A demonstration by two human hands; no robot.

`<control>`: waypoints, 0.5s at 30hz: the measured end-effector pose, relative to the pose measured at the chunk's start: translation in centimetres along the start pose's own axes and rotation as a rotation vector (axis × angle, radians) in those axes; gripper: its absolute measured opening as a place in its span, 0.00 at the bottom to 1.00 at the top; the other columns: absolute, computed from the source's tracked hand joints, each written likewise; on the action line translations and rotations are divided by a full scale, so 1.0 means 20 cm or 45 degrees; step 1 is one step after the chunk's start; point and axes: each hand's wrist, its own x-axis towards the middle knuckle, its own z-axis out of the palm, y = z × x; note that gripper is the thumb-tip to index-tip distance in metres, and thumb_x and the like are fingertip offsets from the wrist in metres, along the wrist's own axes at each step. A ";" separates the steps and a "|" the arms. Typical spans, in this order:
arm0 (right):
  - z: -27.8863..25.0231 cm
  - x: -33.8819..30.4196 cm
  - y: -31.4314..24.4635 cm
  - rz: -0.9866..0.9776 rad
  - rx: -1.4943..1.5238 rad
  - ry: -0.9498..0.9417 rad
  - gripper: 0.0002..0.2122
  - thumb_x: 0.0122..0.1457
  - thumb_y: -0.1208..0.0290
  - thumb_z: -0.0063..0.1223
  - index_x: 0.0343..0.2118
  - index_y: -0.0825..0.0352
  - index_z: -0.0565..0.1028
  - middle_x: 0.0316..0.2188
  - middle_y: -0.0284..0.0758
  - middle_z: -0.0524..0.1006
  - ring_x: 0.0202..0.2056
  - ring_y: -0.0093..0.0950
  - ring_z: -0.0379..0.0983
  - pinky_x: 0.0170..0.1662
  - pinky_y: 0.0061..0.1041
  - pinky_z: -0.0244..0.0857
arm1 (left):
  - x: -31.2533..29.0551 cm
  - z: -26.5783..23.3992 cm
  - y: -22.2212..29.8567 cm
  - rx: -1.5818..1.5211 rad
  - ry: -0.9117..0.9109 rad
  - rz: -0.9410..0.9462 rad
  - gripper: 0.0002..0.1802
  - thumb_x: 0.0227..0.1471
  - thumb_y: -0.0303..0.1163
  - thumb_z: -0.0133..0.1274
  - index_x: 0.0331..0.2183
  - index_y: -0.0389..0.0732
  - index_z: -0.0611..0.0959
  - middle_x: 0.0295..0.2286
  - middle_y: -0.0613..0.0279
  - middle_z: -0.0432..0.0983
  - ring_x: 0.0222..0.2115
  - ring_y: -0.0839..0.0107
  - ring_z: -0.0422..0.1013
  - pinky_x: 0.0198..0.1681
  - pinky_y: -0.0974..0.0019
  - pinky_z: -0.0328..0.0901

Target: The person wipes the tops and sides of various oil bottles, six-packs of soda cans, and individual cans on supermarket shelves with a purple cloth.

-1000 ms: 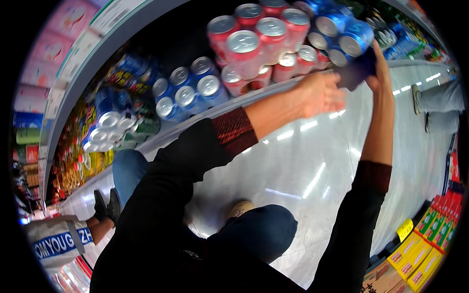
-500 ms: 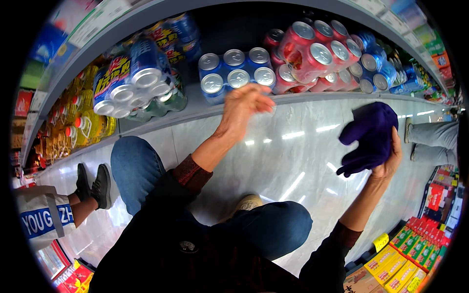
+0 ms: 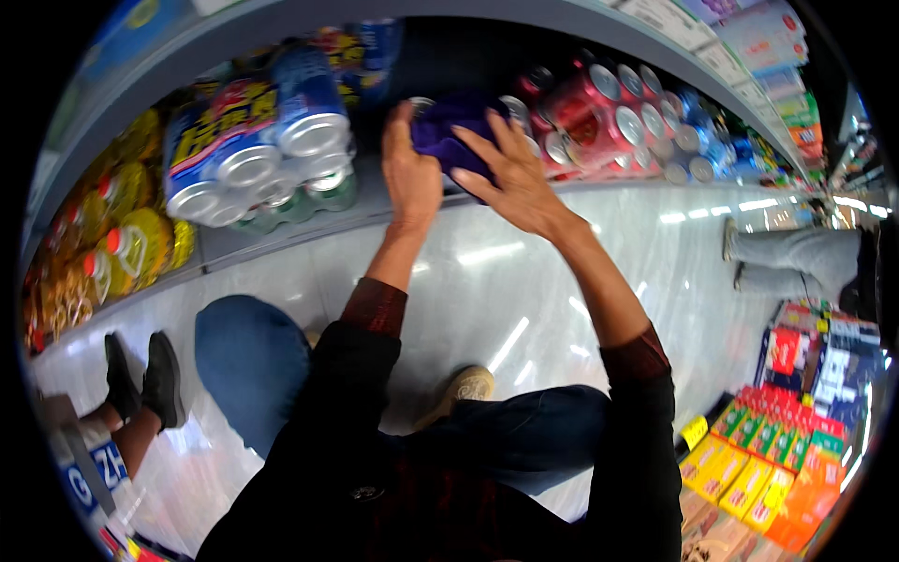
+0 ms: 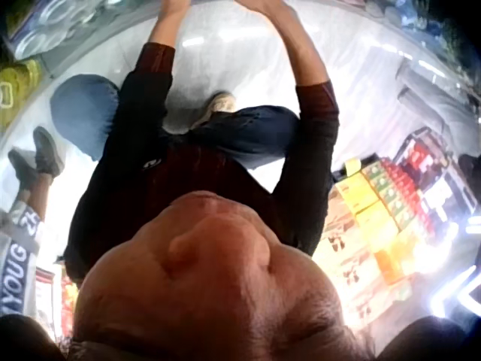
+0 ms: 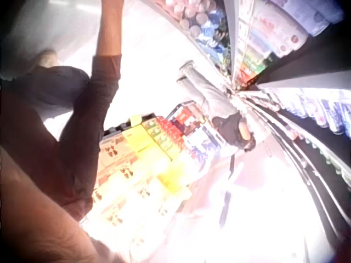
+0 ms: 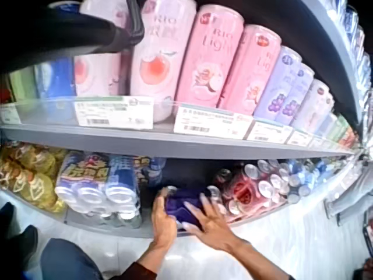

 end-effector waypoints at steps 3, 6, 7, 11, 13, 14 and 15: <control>0.17 0.13 -0.09 0.193 -0.085 0.102 0.24 0.60 0.46 0.38 0.57 0.49 0.67 0.64 0.48 0.52 0.63 0.57 0.44 0.56 0.61 0.43 | 0.02 -0.02 -0.07 -0.041 -0.062 0.079 0.25 0.53 0.22 0.43 0.55 0.36 0.69 0.55 0.42 0.63 0.56 0.47 0.60 0.59 0.57 0.56; 0.30 0.18 -0.13 0.095 -0.231 0.336 0.21 0.61 0.51 0.38 0.55 0.48 0.69 0.62 0.47 0.57 0.62 0.55 0.47 0.57 0.58 0.42 | 0.00 -0.04 -0.10 -0.078 0.017 0.120 0.23 0.59 0.28 0.42 0.56 0.37 0.69 0.58 0.43 0.58 0.58 0.47 0.58 0.57 0.57 0.58; 0.32 0.19 -0.09 -0.014 -0.368 0.394 0.21 0.60 0.51 0.39 0.55 0.47 0.69 0.62 0.44 0.58 0.62 0.50 0.49 0.57 0.56 0.42 | 0.01 -0.05 -0.11 -0.053 0.004 0.170 0.21 0.60 0.29 0.40 0.54 0.37 0.71 0.57 0.43 0.60 0.57 0.47 0.60 0.56 0.57 0.60; 0.21 0.20 0.19 0.146 -0.628 0.402 0.21 0.61 0.55 0.40 0.57 0.50 0.68 0.61 0.39 0.60 0.62 0.41 0.52 0.57 0.52 0.47 | -0.01 0.00 -0.09 -0.060 0.017 0.097 0.21 0.63 0.33 0.38 0.53 0.35 0.72 0.56 0.46 0.63 0.55 0.51 0.63 0.56 0.59 0.60; 0.16 0.22 0.24 0.243 -0.538 0.410 0.22 0.61 0.55 0.40 0.56 0.54 0.69 0.61 0.41 0.60 0.61 0.42 0.54 0.57 0.48 0.49 | -0.02 0.01 -0.08 -0.105 -0.006 0.038 0.21 0.64 0.34 0.37 0.54 0.36 0.72 0.58 0.48 0.61 0.57 0.54 0.62 0.57 0.61 0.59; 0.19 0.23 0.20 0.248 -0.595 0.473 0.21 0.61 0.56 0.40 0.55 0.57 0.70 0.61 0.43 0.60 0.60 0.43 0.55 0.57 0.46 0.51 | -0.01 0.01 -0.08 -0.186 -0.014 -0.016 0.22 0.64 0.35 0.36 0.54 0.36 0.72 0.58 0.48 0.60 0.57 0.55 0.60 0.58 0.62 0.58; 0.24 0.21 0.15 0.284 -0.524 0.440 0.20 0.61 0.57 0.42 0.55 0.56 0.70 0.61 0.43 0.60 0.61 0.43 0.55 0.57 0.47 0.51 | -0.02 0.01 -0.09 -0.269 -0.024 -0.071 0.22 0.65 0.36 0.35 0.54 0.36 0.72 0.58 0.49 0.60 0.58 0.56 0.59 0.58 0.62 0.57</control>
